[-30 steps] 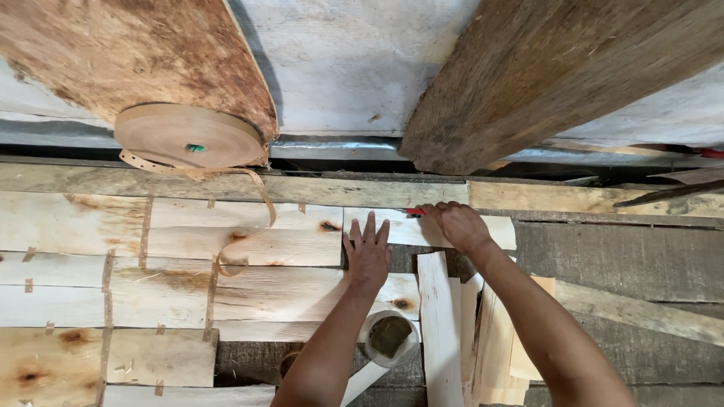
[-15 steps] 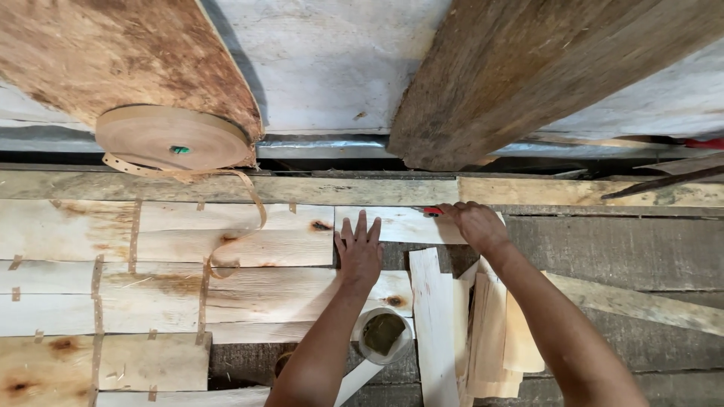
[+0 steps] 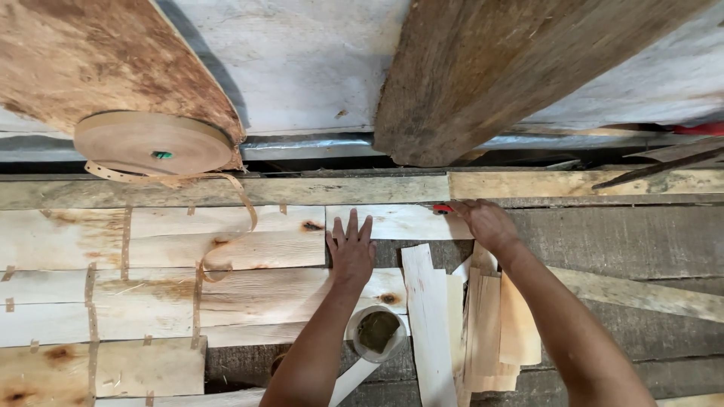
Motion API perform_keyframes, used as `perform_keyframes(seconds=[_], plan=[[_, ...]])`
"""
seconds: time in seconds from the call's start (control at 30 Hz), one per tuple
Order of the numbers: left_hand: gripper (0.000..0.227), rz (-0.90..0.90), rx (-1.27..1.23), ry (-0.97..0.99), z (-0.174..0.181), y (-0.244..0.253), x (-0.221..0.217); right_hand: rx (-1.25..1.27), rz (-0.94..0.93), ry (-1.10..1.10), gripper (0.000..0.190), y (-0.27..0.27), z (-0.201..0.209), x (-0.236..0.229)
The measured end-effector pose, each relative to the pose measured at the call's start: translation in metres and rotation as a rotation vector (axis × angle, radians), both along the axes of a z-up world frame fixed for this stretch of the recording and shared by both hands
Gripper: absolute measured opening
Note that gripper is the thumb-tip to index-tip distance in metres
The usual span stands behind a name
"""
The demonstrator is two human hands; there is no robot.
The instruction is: Assembling and fitting thin wood slats together on a workbench using a utility knife and adhesive.
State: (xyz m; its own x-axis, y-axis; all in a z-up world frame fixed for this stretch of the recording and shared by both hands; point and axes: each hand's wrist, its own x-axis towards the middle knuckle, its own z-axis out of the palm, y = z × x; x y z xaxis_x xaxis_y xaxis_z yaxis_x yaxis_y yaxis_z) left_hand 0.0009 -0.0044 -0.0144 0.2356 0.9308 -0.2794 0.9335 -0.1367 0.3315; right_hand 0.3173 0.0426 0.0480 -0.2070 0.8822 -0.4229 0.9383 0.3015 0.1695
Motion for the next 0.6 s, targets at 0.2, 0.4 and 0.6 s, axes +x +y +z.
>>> perform_keyframes(seconds=[0.2, 0.4, 0.6], plan=[[0.064, 0.004, 0.017, 0.014, 0.000, 0.000, 0.000, -0.028, 0.006, -0.074, 0.062, 0.001, 0.003, 0.007], [0.064, 0.007, 0.028, 0.017, -0.001, 0.000, 0.000, -0.043, 0.003, -0.112, 0.063, -0.003, 0.012, 0.023], [0.065, -0.007, 0.049, 0.026, -0.007, 0.001, -0.001, -0.018, 0.020, -0.152, 0.069, -0.008, 0.000, 0.048]])
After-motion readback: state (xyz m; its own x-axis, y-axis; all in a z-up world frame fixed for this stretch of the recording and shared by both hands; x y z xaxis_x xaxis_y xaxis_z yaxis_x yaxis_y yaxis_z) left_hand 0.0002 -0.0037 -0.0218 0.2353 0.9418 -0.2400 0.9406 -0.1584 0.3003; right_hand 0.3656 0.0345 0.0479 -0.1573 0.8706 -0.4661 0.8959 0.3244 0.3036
